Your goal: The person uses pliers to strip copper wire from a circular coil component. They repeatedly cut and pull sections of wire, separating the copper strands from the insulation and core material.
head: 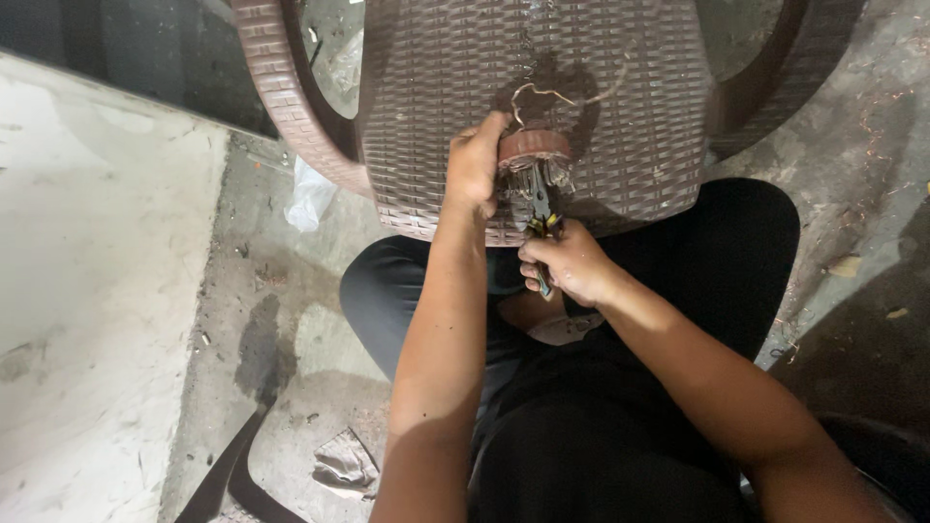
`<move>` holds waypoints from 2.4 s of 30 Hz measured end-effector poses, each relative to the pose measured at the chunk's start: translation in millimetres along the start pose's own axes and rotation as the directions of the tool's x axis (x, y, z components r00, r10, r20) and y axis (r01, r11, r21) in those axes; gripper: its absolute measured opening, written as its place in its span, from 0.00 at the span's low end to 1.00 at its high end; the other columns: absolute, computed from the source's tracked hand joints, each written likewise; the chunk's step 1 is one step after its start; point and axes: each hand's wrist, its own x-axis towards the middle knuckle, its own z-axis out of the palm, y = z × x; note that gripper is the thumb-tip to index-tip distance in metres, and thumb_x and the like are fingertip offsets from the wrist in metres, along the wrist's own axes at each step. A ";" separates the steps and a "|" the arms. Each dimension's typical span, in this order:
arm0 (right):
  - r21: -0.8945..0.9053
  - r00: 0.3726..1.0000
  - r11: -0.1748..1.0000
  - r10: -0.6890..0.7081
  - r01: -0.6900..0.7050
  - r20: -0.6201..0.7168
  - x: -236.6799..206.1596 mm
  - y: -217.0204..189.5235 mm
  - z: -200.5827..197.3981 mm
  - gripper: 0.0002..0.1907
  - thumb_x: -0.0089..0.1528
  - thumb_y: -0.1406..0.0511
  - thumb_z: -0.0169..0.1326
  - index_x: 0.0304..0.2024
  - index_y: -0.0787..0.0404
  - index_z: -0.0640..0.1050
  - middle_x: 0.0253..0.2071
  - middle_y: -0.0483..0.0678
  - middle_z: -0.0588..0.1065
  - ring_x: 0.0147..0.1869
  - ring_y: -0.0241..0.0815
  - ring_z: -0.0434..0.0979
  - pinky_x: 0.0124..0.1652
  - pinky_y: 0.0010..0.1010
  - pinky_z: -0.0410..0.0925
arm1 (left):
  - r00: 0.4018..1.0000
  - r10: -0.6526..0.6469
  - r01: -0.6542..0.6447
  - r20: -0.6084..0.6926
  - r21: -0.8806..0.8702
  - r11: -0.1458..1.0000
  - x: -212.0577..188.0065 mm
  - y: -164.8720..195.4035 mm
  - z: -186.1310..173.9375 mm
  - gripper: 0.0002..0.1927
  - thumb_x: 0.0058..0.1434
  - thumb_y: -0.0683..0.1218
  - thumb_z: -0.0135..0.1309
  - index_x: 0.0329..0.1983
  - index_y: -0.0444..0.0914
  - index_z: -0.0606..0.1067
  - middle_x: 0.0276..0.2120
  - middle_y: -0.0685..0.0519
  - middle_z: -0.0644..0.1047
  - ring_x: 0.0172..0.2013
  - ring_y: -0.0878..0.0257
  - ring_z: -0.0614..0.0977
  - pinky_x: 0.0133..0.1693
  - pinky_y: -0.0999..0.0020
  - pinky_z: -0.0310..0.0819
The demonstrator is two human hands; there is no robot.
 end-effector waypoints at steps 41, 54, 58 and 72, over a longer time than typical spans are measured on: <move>0.090 0.965 0.963 0.245 -0.252 0.089 9.5 -8.0 -22.5 0.32 0.66 0.52 0.34 0.59 0.70 0.72 0.56 0.61 0.76 0.60 0.58 0.78 0.52 0.59 0.74 | 0.870 0.491 -0.438 -0.049 0.383 0.814 15.2 -59.5 -48.4 0.26 0.71 0.53 0.48 0.18 0.38 0.63 0.19 0.64 0.62 0.24 0.72 0.60 0.27 0.67 0.53; -0.025 0.965 0.969 0.244 -0.247 -0.097 -1.9 -26.2 -11.5 0.23 0.65 0.57 0.40 0.54 0.66 0.74 0.47 0.58 0.79 0.49 0.53 0.82 0.49 0.55 0.75 | 0.821 0.550 -0.467 -0.153 0.375 0.801 11.7 -71.0 -38.1 0.30 0.72 0.52 0.52 0.15 0.38 0.60 0.17 0.64 0.61 0.22 0.72 0.58 0.25 0.67 0.50; -0.047 0.977 0.976 0.213 -0.214 -0.028 -4.9 -30.0 -15.2 0.25 0.65 0.56 0.42 0.53 0.67 0.76 0.49 0.56 0.80 0.49 0.49 0.81 0.49 0.51 0.77 | 0.815 0.556 -0.470 -0.164 0.376 0.799 6.1 -71.2 -28.3 0.28 0.71 0.52 0.52 0.15 0.37 0.63 0.17 0.64 0.63 0.23 0.72 0.60 0.25 0.67 0.52; -0.212 0.976 0.953 0.205 -0.217 -0.077 -10.1 -34.0 -27.2 0.08 0.61 0.65 0.58 0.39 0.58 0.73 0.32 0.45 0.72 0.34 0.40 0.74 0.29 0.36 0.70 | 0.894 0.416 -0.318 -0.164 0.420 0.850 -1.7 -38.9 -13.8 0.31 0.67 0.56 0.55 0.12 0.35 0.64 0.14 0.61 0.62 0.20 0.70 0.60 0.23 0.66 0.54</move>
